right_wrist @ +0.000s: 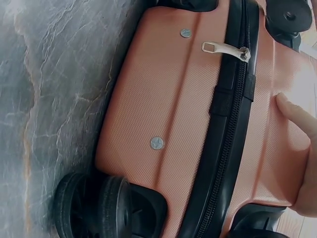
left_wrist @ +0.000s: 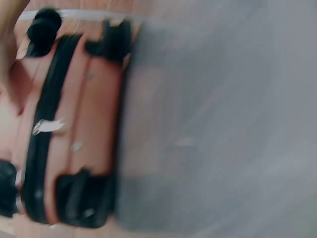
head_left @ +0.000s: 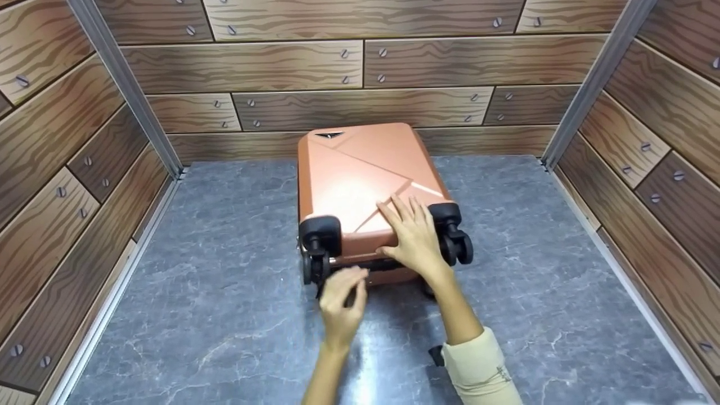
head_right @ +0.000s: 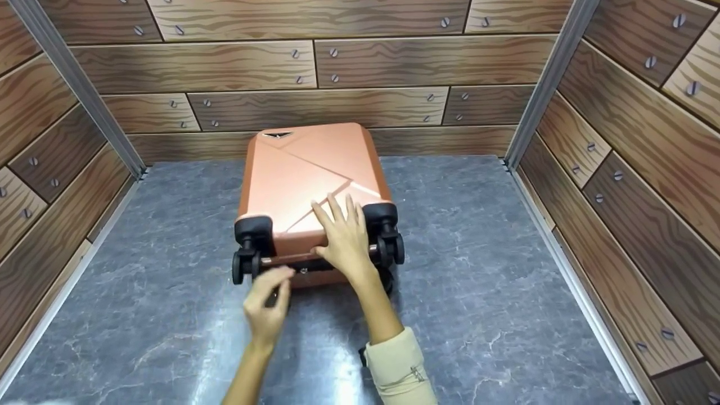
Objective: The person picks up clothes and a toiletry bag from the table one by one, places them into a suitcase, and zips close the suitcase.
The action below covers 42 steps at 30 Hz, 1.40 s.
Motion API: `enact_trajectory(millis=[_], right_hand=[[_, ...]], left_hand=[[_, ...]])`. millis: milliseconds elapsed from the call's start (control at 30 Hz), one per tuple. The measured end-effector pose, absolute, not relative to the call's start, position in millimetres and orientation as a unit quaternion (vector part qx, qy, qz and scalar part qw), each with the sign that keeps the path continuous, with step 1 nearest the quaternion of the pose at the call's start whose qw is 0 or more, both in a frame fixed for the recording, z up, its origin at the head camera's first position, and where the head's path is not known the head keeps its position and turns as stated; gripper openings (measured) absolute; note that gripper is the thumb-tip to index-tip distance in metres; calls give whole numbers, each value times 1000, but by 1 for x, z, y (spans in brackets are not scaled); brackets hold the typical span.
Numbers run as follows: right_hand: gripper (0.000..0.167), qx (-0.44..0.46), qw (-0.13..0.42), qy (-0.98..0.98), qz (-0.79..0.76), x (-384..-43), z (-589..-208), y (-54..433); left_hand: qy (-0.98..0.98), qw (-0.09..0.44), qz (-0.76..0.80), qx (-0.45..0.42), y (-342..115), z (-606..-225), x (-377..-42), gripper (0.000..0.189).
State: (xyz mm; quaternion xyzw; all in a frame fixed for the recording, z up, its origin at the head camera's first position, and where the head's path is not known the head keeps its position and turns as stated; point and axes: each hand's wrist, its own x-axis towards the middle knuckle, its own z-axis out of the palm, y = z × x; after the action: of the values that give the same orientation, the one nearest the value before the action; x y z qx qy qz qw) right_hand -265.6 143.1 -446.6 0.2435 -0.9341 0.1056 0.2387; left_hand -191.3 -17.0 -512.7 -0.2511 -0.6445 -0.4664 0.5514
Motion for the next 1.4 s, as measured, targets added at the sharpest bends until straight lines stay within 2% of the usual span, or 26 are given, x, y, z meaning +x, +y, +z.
enact_trajectory(millis=[100,267,367,533,700,800,1000,1200,1400], right_hand=[[93,244,237,-934,111,-266,-445,142],[92,244,231,-935,116,-266,-445,141],[92,242,234,-934,119,-265,-445,141],[92,247,239,-930,130,-266,-445,140],[92,246,234,-932,128,-266,-445,138],[93,245,230,-933,127,-266,-446,138],[92,244,228,-933,132,-264,-445,140],[93,246,229,-932,131,-263,-444,142],[93,244,234,-932,129,-263,-446,143]], left_hand=[[-666,495,-524,-192,-6,-517,-180,17],[-693,365,-621,-29,6,-530,-171,14],[-697,285,-658,28,10,-542,-175,21],[-681,196,-702,66,14,-537,-179,28],[-666,130,-731,66,17,-543,-191,22],[-687,134,-712,59,17,-553,-199,19],[-783,189,-591,44,18,-556,-199,21],[-873,203,-443,31,20,-552,-196,28],[-897,226,-379,20,19,-550,-195,21]])
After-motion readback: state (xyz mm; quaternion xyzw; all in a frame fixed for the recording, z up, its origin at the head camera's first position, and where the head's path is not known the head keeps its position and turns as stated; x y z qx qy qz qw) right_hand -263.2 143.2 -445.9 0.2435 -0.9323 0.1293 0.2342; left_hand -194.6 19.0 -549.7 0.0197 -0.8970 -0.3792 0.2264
